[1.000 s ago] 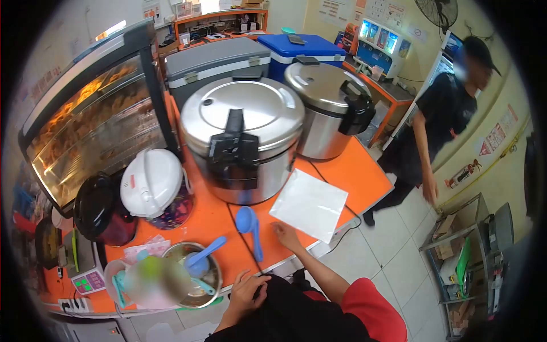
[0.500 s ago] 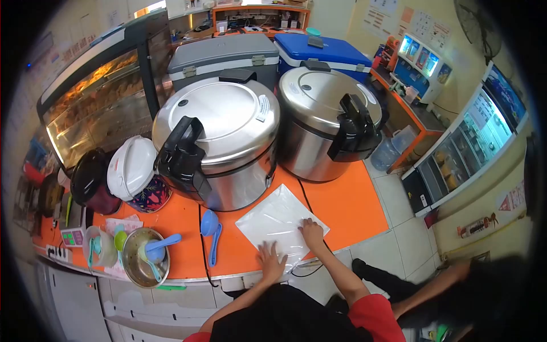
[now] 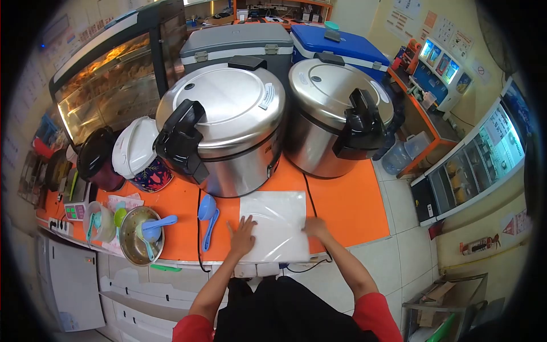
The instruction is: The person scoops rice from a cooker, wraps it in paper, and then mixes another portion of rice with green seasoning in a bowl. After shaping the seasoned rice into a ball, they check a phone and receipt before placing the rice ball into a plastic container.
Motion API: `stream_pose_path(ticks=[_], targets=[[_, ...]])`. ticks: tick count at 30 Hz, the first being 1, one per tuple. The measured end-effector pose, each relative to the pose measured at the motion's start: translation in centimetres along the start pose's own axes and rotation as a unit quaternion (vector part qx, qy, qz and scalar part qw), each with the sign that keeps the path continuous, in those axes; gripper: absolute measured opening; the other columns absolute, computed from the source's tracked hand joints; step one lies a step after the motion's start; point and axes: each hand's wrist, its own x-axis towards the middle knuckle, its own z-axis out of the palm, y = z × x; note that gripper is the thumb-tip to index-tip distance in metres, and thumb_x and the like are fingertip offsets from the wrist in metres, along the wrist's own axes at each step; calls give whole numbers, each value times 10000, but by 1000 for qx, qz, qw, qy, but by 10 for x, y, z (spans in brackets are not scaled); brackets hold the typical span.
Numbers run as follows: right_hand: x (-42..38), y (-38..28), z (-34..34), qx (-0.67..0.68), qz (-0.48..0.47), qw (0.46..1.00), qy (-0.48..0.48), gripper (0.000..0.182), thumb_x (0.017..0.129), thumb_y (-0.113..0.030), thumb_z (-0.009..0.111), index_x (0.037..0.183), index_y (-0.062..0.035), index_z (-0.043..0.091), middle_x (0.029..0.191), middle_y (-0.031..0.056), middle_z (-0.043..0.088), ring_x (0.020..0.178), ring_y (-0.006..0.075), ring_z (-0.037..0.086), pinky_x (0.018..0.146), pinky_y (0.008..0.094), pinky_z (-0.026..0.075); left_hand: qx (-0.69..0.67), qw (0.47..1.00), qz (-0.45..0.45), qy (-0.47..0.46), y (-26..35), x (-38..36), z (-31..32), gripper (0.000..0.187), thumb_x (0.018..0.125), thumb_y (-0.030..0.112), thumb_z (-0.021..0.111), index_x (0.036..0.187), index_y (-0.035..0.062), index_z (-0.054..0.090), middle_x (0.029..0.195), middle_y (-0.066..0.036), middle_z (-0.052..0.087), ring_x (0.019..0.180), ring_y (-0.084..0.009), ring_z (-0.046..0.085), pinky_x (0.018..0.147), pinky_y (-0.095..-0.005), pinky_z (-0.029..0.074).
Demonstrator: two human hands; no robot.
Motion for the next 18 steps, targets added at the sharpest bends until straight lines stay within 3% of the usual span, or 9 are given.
stream_pose_path(ticks=[2, 3, 6, 8, 9, 11, 13, 17, 18], targets=[[-24, -24, 34, 72, -94, 988, -102, 324, 641, -304, 638, 783, -13, 645, 796, 163, 628, 749, 302, 608, 638, 403, 477, 54, 998, -1, 16, -1, 5, 4, 485, 769, 286, 520, 1218, 147, 397, 1380, -79, 254, 1295, -270, 176, 956, -647, -16], [-51, -45, 43, 91, -153, 971, -163, 266, 686, -288, 605, 829, -72, 665, 790, 137, 639, 724, 259, 613, 652, 382, 464, 19, 998, -21, 52, 4, 7, 10, 485, 787, 316, 499, 1222, 127, 395, 1377, -83, 259, 1297, -275, 166, 956, -646, -17], [-99, -96, 62, 198, -320, 902, -211, 199, 714, -188, 560, 820, -58, 667, 727, 118, 638, 658, 222, 607, 623, 361, 464, -15, 995, -61, 77, 25, 6, 27, 593, 815, 449, 433, 1285, 101, 330, 1393, -90, 220, 1302, -296, 125, 959, -641, -8], [-83, -87, 32, 362, -274, 847, -276, 203, 748, -210, 550, 830, -58, 658, 724, 99, 638, 637, 215, 604, 596, 342, 464, 18, 993, 20, 114, 35, -11, 25, 657, 801, 504, 425, 1322, 133, 276, 1408, -90, 175, 1309, -305, 86, 952, -648, 7], [-68, -76, 20, 335, -217, 910, -114, 226, 769, -243, 547, 833, -49, 645, 709, 107, 631, 640, 231, 603, 585, 325, 469, 55, 995, 50, 60, 33, -17, 20, 720, 789, 553, 402, 1351, 141, 221, 1418, -84, 141, 1311, -304, 69, 968, -630, 36], [-42, -70, -7, 201, -207, 930, 228, 221, 772, -192, 534, 940, -64, 598, 884, 129, 609, 746, 303, 585, 671, 366, 483, 55, 992, 115, 22, 24, -27, 11, 722, 791, 553, 397, 1354, 142, 210, 1420, -84, 134, 1311, -308, 65, 975, -622, 41], [-28, -60, -28, 182, -298, 908, 231, 287, 755, -146, 556, 1032, -73, 542, 1021, 117, 557, 896, 311, 542, 779, 373, 448, 56, 978, 199, -7, 17, -32, 1, 712, 789, 545, 408, 1346, 136, 234, 1403, -87, 186, 1301, -312, 109, 993, -593, 66], [-12, -42, -15, 110, -364, 907, 180, 304, 734, -108, 573, 1030, -72, 514, 1032, 106, 527, 986, 290, 494, 838, 370, 400, 14, 987, 160, 21, 22, -20, 15, 635, 798, 503, 436, 1321, 169, 299, 1371, -86, 258, 1283, -298, 173, 976, -611, 98], [-10, -41, -14, 73, -343, 922, 166, 262, 717, -118, 578, 969, -58, 537, 989, 104, 534, 983, 269, 494, 851, 379, 385, 12, 995, 97, 19, 35, -13, 19, 589, 802, 482, 444, 1311, 217, 311, 1357, -92, 278, 1276, -307, 186, 959, -632, 107]])
